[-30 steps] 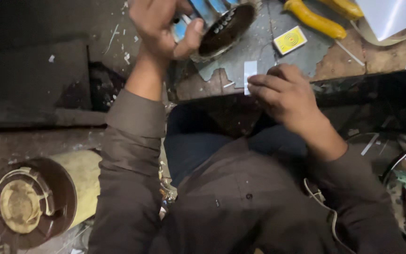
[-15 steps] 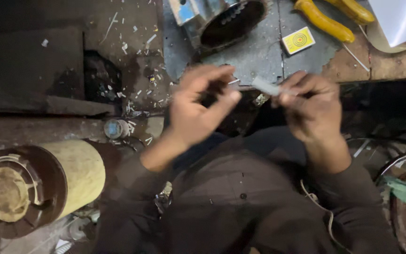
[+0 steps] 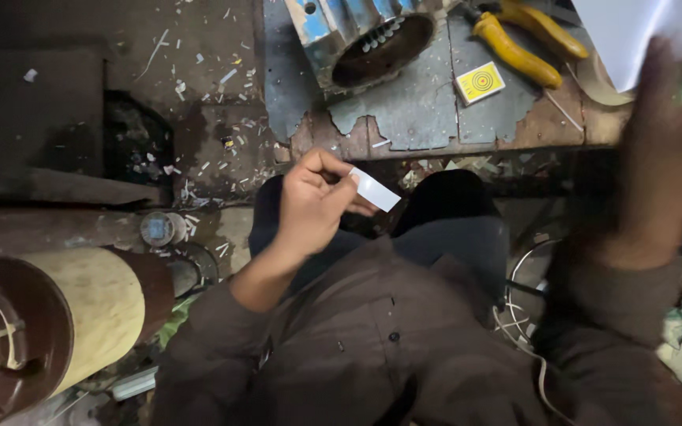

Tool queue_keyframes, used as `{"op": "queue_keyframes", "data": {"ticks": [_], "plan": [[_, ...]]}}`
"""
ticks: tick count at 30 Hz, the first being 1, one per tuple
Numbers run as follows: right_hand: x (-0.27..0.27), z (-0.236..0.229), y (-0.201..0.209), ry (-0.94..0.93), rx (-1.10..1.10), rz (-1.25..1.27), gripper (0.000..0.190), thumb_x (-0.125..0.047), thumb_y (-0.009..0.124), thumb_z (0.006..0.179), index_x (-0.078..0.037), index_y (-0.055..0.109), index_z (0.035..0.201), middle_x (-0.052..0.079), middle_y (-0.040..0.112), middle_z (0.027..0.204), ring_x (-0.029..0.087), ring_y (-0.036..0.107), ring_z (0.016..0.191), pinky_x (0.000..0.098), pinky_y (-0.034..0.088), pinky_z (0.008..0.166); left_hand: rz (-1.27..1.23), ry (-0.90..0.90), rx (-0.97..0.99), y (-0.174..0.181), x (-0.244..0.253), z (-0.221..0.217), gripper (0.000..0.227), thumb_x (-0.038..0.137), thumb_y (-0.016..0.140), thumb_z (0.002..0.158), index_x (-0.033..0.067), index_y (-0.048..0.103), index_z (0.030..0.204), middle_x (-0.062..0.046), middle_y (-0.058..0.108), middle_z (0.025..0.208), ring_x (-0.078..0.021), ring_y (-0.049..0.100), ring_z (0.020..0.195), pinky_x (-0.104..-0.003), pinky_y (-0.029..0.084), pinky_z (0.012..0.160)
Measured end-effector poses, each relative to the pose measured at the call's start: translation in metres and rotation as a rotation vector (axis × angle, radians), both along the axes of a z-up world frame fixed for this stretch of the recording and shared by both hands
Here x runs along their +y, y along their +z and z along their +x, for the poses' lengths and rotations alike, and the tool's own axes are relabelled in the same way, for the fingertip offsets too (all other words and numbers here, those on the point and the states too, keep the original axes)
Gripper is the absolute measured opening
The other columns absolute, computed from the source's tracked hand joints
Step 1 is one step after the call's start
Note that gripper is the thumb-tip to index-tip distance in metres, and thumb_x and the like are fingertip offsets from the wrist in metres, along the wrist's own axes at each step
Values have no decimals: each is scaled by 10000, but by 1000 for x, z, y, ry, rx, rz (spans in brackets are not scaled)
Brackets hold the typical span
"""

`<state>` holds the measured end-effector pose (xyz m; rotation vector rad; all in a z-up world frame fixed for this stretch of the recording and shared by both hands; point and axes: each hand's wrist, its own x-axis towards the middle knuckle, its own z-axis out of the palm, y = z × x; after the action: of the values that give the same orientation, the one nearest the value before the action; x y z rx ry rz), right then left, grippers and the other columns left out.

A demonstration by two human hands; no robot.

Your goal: The person cuts small rectangular pieces of white insulation paper using scissors and inserts them into the slots of a blue aluminum motor stator. The person repeatedly cuts paper and places it into the stator slots throughout the clip.

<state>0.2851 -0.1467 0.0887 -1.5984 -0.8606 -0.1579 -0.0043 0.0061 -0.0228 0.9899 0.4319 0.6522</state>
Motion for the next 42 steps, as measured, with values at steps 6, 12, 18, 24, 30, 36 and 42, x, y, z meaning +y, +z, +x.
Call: {"op": "queue_keyframes", "data": {"ticks": [6, 12, 18, 24, 30, 36, 42], "plan": [[15, 105, -3, 221, 355, -365, 295, -191, 724, 1028, -9, 661, 1252, 42, 726, 1094, 118, 735, 981, 271, 602, 924, -162, 15, 136, 2, -11, 7, 192, 74, 568, 1012, 29, 466, 1167, -131, 659, 846, -224, 714, 588, -344, 609, 447], [-24, 48, -26, 325, 513, 116, 195, -15, 684, 1021, 42, 628, 1198, 110, 696, 1032, 174, 701, 864, 294, 579, 810, -210, -61, 66, 1, -14, 7, 327, -3, 706, 927, 2, 562, 1220, -86, 679, 991, -188, 725, 771, -350, 631, 550], [1, -51, -52, 366, 863, 184, 131, 45, 667, 992, 56, 641, 1120, 150, 713, 935, 193, 692, 701, 289, 575, 634, -307, -57, 132, 1, -20, 25, 267, 125, 697, 973, -46, 606, 1156, -113, 720, 889, -182, 717, 668, -328, 619, 516], [22, -85, -73, 512, 967, 227, 102, 1, 654, 1025, 63, 651, 1106, 147, 722, 950, 197, 704, 789, 305, 575, 737, -242, 38, 82, 8, -26, 29, 334, 142, 692, 966, -51, 603, 1222, -123, 718, 854, -189, 709, 632, -307, 594, 497], [24, -87, -87, 594, 985, 214, 106, -31, 671, 1018, 54, 661, 1082, 143, 722, 928, 202, 687, 794, 318, 550, 762, -244, 52, 23, 9, -17, 29, 315, 68, 764, 910, -109, 660, 1149, -129, 732, 931, -184, 736, 778, -317, 645, 644], [24, -92, -89, 601, 917, 223, 95, -31, 700, 1050, 46, 660, 1013, 104, 660, 811, 180, 621, 728, 310, 522, 737, -205, 70, 41, 11, -17, 39, 293, 69, 795, 890, -91, 701, 1116, -128, 731, 909, -170, 724, 765, -297, 626, 619], [24, -90, -91, 571, 949, 233, 93, -52, 697, 1008, 29, 656, 988, 90, 665, 807, 189, 630, 738, 296, 511, 727, -230, 67, 58, 14, -15, 48, 247, 87, 796, 879, -51, 695, 1058, -115, 733, 899, -173, 734, 745, -294, 621, 604]]}}
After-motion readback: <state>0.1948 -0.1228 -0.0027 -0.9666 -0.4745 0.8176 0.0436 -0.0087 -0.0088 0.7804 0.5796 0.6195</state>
